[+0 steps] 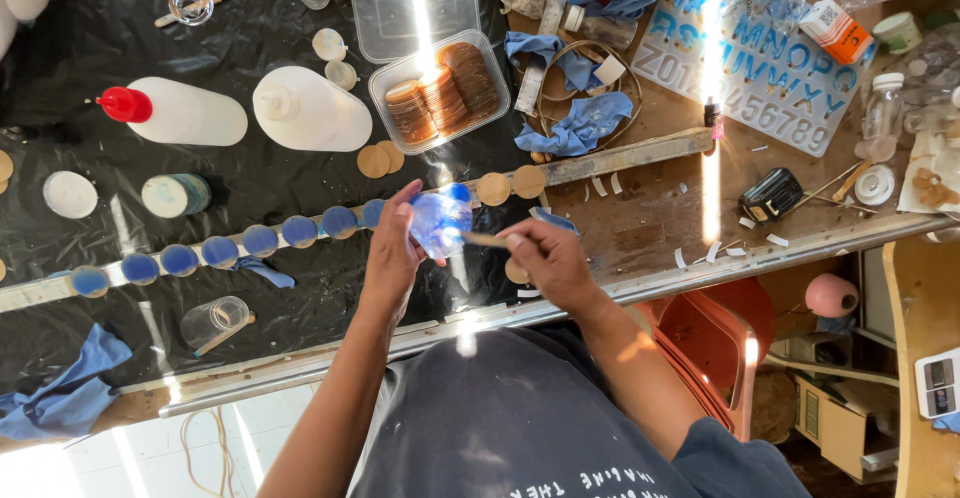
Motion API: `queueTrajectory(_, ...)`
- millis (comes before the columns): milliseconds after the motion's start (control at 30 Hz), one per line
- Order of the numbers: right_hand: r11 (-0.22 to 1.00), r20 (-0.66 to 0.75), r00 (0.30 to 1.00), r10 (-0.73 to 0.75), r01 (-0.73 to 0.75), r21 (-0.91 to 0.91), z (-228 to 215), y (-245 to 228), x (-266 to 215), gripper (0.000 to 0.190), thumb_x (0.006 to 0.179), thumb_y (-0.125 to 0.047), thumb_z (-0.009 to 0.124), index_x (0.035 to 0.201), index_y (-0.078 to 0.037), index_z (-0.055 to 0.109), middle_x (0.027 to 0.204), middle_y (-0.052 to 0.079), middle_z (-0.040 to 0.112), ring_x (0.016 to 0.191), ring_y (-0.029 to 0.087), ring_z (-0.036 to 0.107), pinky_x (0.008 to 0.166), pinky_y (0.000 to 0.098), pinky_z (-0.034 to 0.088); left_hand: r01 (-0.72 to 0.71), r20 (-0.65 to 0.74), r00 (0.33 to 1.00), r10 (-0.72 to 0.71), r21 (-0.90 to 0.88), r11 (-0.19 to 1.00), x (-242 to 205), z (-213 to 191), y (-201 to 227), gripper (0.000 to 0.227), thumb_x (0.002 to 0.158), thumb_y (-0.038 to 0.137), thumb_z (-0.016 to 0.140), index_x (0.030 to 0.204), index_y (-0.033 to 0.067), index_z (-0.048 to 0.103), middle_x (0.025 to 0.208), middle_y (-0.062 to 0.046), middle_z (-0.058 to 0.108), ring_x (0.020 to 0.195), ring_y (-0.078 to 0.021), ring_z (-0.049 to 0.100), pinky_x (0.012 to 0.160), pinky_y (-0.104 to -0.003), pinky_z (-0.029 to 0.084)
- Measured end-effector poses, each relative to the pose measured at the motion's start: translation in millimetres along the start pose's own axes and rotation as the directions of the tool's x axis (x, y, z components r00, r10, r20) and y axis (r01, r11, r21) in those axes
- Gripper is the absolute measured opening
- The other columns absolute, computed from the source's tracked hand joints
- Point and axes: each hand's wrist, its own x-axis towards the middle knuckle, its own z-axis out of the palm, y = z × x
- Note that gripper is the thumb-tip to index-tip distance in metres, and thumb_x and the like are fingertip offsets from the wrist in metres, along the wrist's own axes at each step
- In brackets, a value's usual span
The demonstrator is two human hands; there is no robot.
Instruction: The person applies blue paint to a series of small circular discs arranged on a metal bar using a wooden stick. They dip the stick into a container of blue paint and carefully spread it over each disc in sequence.
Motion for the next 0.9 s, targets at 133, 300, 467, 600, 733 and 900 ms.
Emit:
queueTrajectory(133,0.973,-0.148,0.984,-0.097,0.063,-0.220,-24.1,-3.6,14.0,0.020,0.101,-0.009,0.061,0.110,-0.002,0.077,0.056,0.006,0.058,0.048,0.006,0.046,0.046,0.0218,0.041,0.006,-0.053,0.999,-0.010,-0.077,0.997,-2.8,0.8,10.1,0.049,0.109,0.025,0.032,0.150,-0.0016,0.037,0.103,-0.028,0.065,0.073,-0.0268,0.071,0.053,-0.031,0.063)
queueTrajectory(300,0.935,-0.199,0.976,-0.088,0.012,-0.355,-45.8,14.1,28.1,0.017,0.101,-0.012,0.065,0.109,-0.007,0.079,0.061,0.004,0.062,0.052,0.006,0.048,0.049,0.0223,0.043,0.053,-0.103,0.992,-0.075,-0.205,0.977,-10.5,-5.7,15.9,0.050,0.109,0.030,0.035,0.148,-0.0005,0.041,0.107,-0.027,0.064,0.076,-0.0303,0.070,0.052,-0.035,0.061)
queueTrajectory(467,0.979,-0.154,0.984,-0.084,0.053,-0.199,-37.2,-4.2,24.3,0.019,0.103,-0.005,0.058,0.109,0.002,0.075,0.055,0.004,0.056,0.047,0.006,0.047,0.045,0.0203,0.041,0.033,-0.119,0.991,-0.059,-0.217,0.976,-18.4,-20.4,9.1,0.052,0.109,0.034,0.038,0.148,0.0008,0.043,0.106,-0.028,0.065,0.076,-0.0314,0.070,0.053,-0.036,0.061)
queueTrajectory(600,0.905,-0.191,0.962,-0.195,0.101,-0.413,-46.3,19.0,31.6,0.020,0.104,-0.011,0.062,0.112,-0.004,0.079,0.065,0.010,0.065,0.057,0.008,0.051,0.051,0.0278,0.046,0.058,-0.122,0.988,-0.092,-0.256,0.965,-24.7,-33.4,-7.0,0.053,0.108,0.035,0.039,0.149,0.0018,0.042,0.108,-0.028,0.064,0.075,-0.0340,0.069,0.053,-0.038,0.061)
queueTrajectory(733,0.746,-0.105,0.945,-0.309,0.172,-0.643,-43.0,15.3,37.2,0.018,0.105,-0.011,0.063,0.116,-0.007,0.077,0.068,0.015,0.067,0.054,0.023,0.061,0.050,0.0353,0.047,0.062,-0.136,0.985,-0.103,-0.274,0.960,-32.8,-33.9,-11.0,0.051,0.108,0.034,0.040,0.147,0.0012,0.044,0.108,-0.028,0.064,0.074,-0.0350,0.069,0.051,-0.039,0.060)
queueTrajectory(900,0.549,0.043,0.914,-0.403,0.279,-0.788,-38.2,25.4,37.9,0.018,0.110,-0.014,0.057,0.122,-0.009,0.070,0.086,0.014,0.072,0.061,0.030,0.069,0.047,0.0391,0.055,0.084,-0.124,0.985,-0.119,-0.257,0.963,-35.3,-38.9,-13.0,0.051,0.108,0.034,0.040,0.148,0.0013,0.044,0.107,-0.029,0.065,0.074,-0.0357,0.070,0.052,-0.041,0.060)
